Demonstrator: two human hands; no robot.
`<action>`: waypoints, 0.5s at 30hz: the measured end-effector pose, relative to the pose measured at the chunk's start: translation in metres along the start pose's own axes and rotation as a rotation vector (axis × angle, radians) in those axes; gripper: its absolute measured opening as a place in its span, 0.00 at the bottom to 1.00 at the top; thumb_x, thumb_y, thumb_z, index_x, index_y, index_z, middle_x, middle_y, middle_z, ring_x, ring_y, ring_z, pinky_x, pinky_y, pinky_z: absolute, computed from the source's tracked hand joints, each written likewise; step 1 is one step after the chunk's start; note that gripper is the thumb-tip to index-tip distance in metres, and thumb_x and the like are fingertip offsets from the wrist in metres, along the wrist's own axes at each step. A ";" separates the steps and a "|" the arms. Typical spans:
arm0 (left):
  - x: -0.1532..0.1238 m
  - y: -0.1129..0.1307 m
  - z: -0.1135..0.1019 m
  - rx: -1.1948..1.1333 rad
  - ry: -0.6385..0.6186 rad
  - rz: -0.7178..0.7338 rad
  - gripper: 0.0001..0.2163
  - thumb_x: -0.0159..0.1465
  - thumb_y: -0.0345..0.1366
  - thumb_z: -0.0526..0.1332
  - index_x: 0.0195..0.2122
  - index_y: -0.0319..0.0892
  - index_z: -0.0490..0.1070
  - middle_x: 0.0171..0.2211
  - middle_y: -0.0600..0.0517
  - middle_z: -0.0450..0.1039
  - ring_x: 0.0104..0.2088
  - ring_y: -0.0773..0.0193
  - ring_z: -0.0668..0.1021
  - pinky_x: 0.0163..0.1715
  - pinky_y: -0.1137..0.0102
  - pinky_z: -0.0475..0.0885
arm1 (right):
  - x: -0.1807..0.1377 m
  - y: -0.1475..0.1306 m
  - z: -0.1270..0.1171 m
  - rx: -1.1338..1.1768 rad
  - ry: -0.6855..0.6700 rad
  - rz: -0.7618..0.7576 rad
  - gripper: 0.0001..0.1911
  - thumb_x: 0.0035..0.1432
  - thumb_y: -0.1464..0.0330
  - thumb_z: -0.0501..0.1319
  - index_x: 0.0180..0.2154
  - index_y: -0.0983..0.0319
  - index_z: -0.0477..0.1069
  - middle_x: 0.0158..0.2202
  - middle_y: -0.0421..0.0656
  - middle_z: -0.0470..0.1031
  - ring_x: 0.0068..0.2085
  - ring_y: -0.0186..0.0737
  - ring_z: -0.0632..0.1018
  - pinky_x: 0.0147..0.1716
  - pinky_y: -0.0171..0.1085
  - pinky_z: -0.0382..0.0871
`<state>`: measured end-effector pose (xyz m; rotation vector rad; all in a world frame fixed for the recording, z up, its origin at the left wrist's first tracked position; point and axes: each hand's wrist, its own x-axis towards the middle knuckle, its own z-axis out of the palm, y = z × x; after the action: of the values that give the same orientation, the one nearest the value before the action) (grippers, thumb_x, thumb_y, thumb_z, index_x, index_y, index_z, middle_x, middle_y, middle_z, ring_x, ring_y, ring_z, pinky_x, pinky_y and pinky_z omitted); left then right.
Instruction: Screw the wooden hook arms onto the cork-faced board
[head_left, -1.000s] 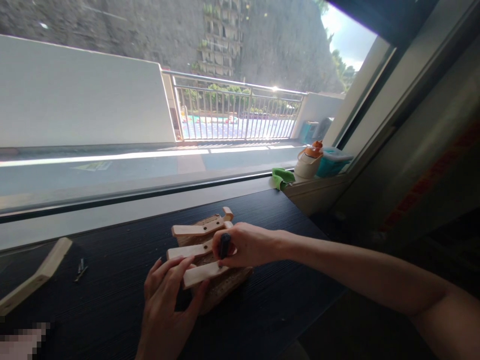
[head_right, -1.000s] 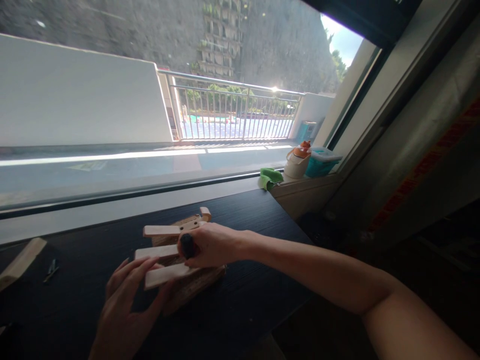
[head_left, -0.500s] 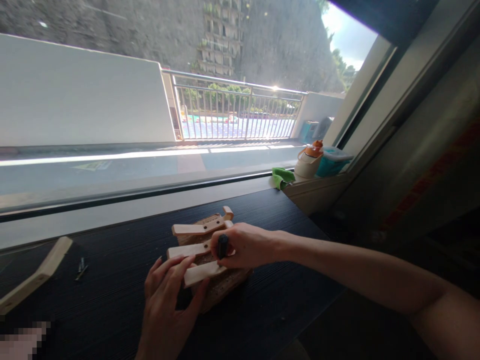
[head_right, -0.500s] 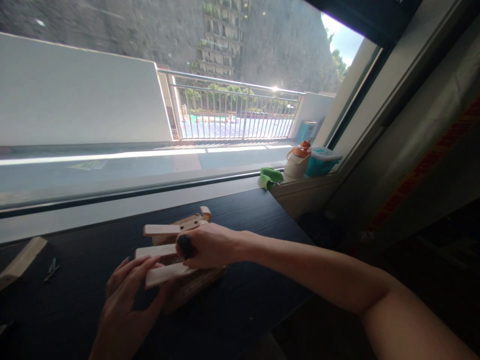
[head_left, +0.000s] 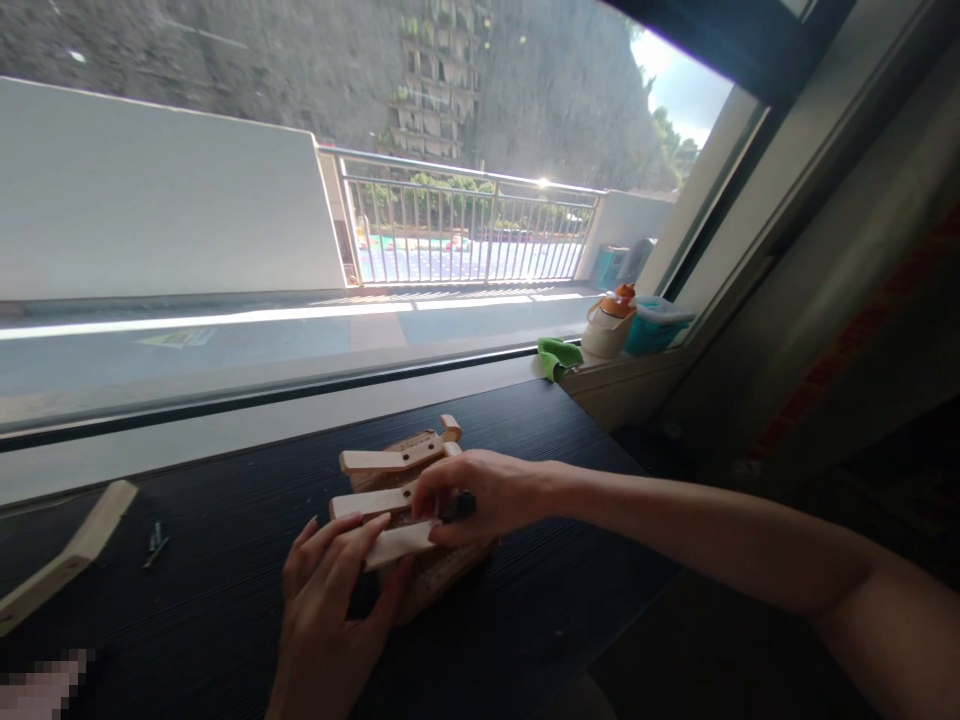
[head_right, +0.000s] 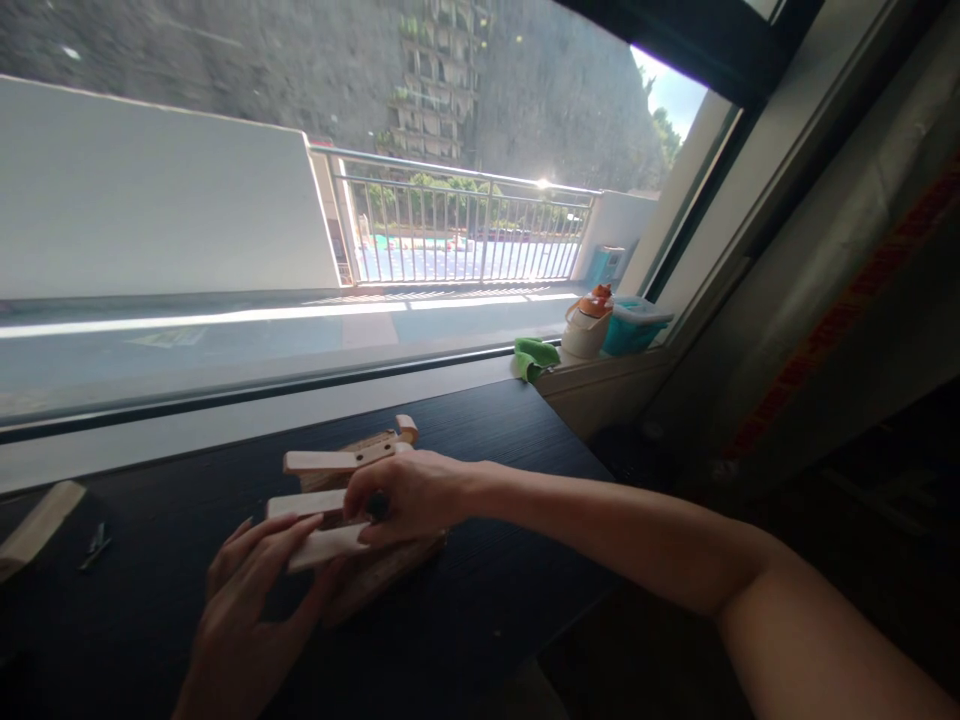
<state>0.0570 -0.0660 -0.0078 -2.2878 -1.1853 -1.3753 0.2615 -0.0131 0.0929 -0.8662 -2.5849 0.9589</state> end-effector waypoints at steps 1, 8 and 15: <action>0.000 0.000 0.000 -0.003 -0.002 -0.001 0.17 0.55 0.31 0.66 0.46 0.40 0.69 0.38 0.45 0.77 0.43 0.52 0.75 0.51 0.47 0.64 | 0.000 -0.003 -0.004 0.016 0.019 0.004 0.10 0.50 0.71 0.62 0.37 0.66 0.72 0.34 0.42 0.74 0.35 0.32 0.73 0.36 0.30 0.65; -0.001 -0.001 0.000 -0.004 0.016 0.014 0.16 0.55 0.31 0.66 0.45 0.39 0.69 0.38 0.44 0.76 0.43 0.52 0.74 0.51 0.47 0.64 | 0.002 -0.015 -0.026 -0.011 -0.001 0.114 0.10 0.50 0.68 0.62 0.35 0.67 0.75 0.30 0.40 0.73 0.32 0.30 0.72 0.33 0.28 0.64; 0.001 -0.001 -0.002 -0.029 0.002 0.011 0.13 0.55 0.31 0.65 0.42 0.41 0.69 0.36 0.46 0.76 0.44 0.51 0.74 0.51 0.47 0.63 | -0.004 -0.016 -0.026 -0.021 -0.074 0.134 0.11 0.49 0.72 0.60 0.36 0.68 0.76 0.29 0.39 0.74 0.30 0.28 0.72 0.32 0.26 0.63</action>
<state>0.0553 -0.0662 -0.0065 -2.3088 -1.1576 -1.3986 0.2686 -0.0116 0.1228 -1.0404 -2.6313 1.0196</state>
